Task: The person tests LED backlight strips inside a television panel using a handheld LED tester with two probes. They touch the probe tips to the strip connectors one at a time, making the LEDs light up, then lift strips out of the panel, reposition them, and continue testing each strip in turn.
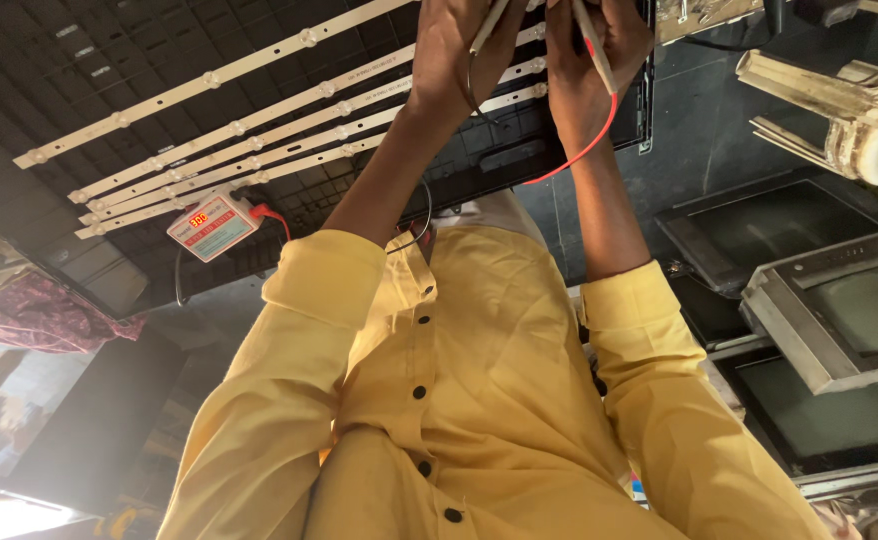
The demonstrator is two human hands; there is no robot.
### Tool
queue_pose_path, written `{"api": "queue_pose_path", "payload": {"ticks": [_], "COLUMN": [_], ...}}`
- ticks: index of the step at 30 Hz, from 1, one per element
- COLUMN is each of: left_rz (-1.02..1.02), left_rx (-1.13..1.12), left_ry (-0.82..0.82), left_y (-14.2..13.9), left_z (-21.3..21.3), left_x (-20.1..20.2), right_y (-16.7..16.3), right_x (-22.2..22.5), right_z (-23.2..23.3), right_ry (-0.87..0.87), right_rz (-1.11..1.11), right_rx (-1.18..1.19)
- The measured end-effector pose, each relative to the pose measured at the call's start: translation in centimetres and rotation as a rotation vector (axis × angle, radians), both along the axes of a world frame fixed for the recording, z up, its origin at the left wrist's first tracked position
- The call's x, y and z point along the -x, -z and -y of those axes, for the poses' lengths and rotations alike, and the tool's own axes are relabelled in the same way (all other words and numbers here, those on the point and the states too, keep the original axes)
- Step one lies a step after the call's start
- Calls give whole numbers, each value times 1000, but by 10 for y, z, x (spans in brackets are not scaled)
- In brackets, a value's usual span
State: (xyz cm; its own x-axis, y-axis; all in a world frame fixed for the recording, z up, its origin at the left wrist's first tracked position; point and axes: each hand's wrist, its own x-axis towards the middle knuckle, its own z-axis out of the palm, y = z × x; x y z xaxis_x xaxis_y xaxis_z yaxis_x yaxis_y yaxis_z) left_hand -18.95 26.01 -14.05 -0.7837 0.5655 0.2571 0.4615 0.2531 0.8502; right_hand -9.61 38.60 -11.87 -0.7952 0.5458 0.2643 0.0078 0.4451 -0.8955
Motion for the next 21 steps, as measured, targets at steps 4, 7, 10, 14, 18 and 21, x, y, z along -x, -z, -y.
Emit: {"api": "queue_pose_path", "payload": {"ticks": [4,7,10,14,18,21], "left_rz": [13,77,129,168,169,149], "left_rx": [57,34,21,24,76,75], "left_ry": [31,17,10,-9,-29,-25], "left_y": [2,2,0,-3,-2,-1], "left_z": [-1,0,-1,-3,-6,-6], "left_x": [-1,-3,-4,-5,-5,-7], "right_y": [2,4,4,1,-2,-4], "right_x": [-1,-2,-2,-2,-1,0], "right_z": [0,0,1,2,1,0], "right_ry": [3,23,33,41,20,13], "right_rz": [-12,1,14,43,45,35], "right_rx": [-18,16,-29,39,32,0]}}
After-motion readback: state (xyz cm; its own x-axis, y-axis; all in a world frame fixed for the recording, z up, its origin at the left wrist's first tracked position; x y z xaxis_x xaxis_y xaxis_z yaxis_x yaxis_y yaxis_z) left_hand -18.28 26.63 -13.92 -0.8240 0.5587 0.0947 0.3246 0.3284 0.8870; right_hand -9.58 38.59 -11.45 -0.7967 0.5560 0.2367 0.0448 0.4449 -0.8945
